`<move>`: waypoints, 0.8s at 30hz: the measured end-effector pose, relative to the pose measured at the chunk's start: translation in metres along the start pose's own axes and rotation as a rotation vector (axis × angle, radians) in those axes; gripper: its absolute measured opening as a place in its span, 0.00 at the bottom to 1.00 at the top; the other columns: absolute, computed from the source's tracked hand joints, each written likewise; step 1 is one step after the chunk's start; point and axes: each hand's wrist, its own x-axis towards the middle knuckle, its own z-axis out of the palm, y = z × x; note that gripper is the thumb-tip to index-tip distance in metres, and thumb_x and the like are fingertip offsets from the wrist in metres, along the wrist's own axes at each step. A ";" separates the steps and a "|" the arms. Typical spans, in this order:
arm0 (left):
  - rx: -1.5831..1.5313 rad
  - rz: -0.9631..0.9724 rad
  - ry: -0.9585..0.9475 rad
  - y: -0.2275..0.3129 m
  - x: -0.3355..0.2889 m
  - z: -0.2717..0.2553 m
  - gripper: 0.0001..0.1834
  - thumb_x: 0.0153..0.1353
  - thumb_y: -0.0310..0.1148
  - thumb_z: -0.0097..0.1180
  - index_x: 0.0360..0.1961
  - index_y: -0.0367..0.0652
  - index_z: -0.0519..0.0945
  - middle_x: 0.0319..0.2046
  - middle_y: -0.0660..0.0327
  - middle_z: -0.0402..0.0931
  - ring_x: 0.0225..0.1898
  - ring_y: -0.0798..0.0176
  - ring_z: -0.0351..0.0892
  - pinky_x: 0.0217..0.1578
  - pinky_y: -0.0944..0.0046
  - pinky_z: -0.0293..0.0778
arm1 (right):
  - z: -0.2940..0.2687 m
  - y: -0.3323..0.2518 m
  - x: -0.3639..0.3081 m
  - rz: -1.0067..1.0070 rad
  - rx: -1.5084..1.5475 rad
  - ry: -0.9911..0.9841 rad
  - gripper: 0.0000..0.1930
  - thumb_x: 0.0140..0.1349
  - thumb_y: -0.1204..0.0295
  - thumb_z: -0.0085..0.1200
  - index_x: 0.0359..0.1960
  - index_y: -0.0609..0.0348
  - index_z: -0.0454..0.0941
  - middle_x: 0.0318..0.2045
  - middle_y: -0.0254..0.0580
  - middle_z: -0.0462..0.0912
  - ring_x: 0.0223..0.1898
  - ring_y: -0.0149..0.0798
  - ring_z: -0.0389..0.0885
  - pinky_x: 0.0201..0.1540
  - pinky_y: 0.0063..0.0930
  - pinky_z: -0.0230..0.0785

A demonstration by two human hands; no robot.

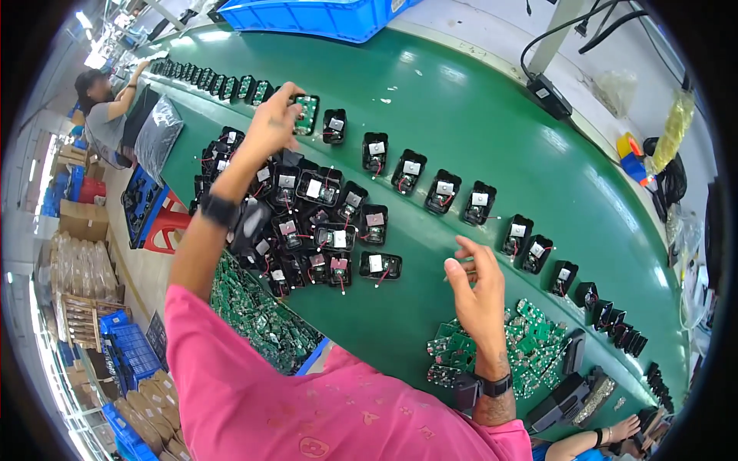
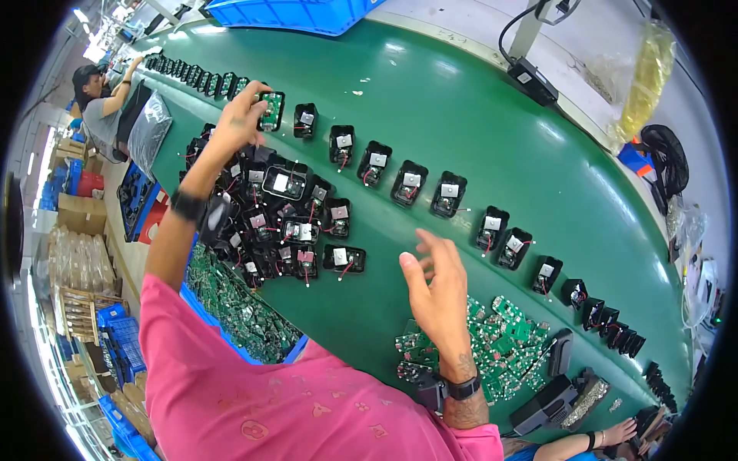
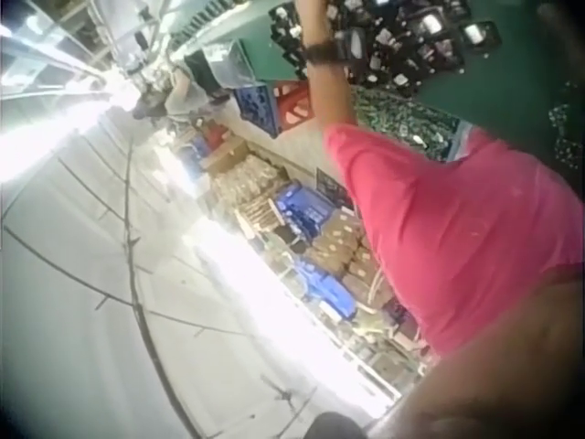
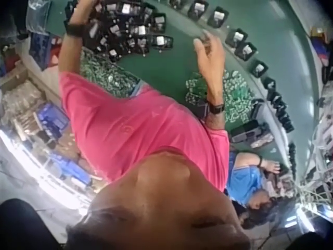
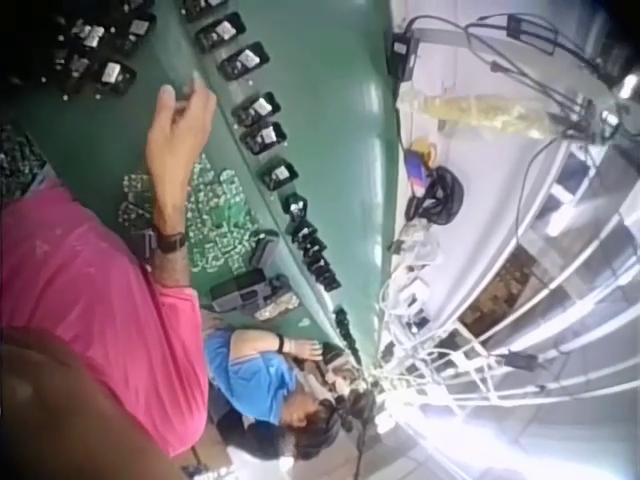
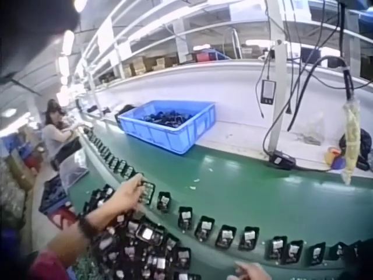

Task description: Assemble electronic circuit boards into black plastic housings on a production line.

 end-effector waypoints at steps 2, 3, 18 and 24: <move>0.044 0.017 -0.011 -0.045 0.037 0.002 0.13 0.67 0.24 0.46 0.52 0.42 0.71 0.28 0.51 0.77 0.14 0.59 0.78 0.17 0.61 0.75 | 0.003 -0.002 0.006 -0.084 -0.108 -0.016 0.20 0.63 0.73 0.57 0.56 0.64 0.74 0.44 0.45 0.77 0.37 0.36 0.80 0.39 0.27 0.74; 0.081 -0.049 -0.084 -0.063 0.053 0.006 0.14 0.67 0.25 0.46 0.54 0.43 0.71 0.31 0.53 0.76 0.15 0.61 0.78 0.16 0.63 0.74 | 0.003 -0.002 0.010 -0.155 -0.209 -0.017 0.22 0.61 0.72 0.59 0.58 0.63 0.73 0.47 0.49 0.76 0.45 0.45 0.78 0.47 0.34 0.73; 0.934 0.375 -0.499 -0.015 0.042 0.026 0.55 0.45 0.40 0.69 0.74 0.64 0.53 0.67 0.44 0.59 0.61 0.38 0.70 0.56 0.47 0.74 | 0.087 -0.013 0.148 -0.601 -0.923 -0.197 0.46 0.50 0.72 0.66 0.72 0.48 0.55 0.68 0.60 0.57 0.69 0.62 0.56 0.70 0.51 0.53; 0.879 0.569 -0.483 -0.038 0.056 0.050 0.28 0.49 0.31 0.62 0.54 0.43 0.74 0.45 0.43 0.75 0.41 0.39 0.82 0.39 0.46 0.80 | 0.109 -0.016 0.172 -0.715 -1.025 -0.209 0.38 0.58 0.55 0.62 0.71 0.34 0.61 0.66 0.54 0.62 0.64 0.53 0.64 0.58 0.50 0.61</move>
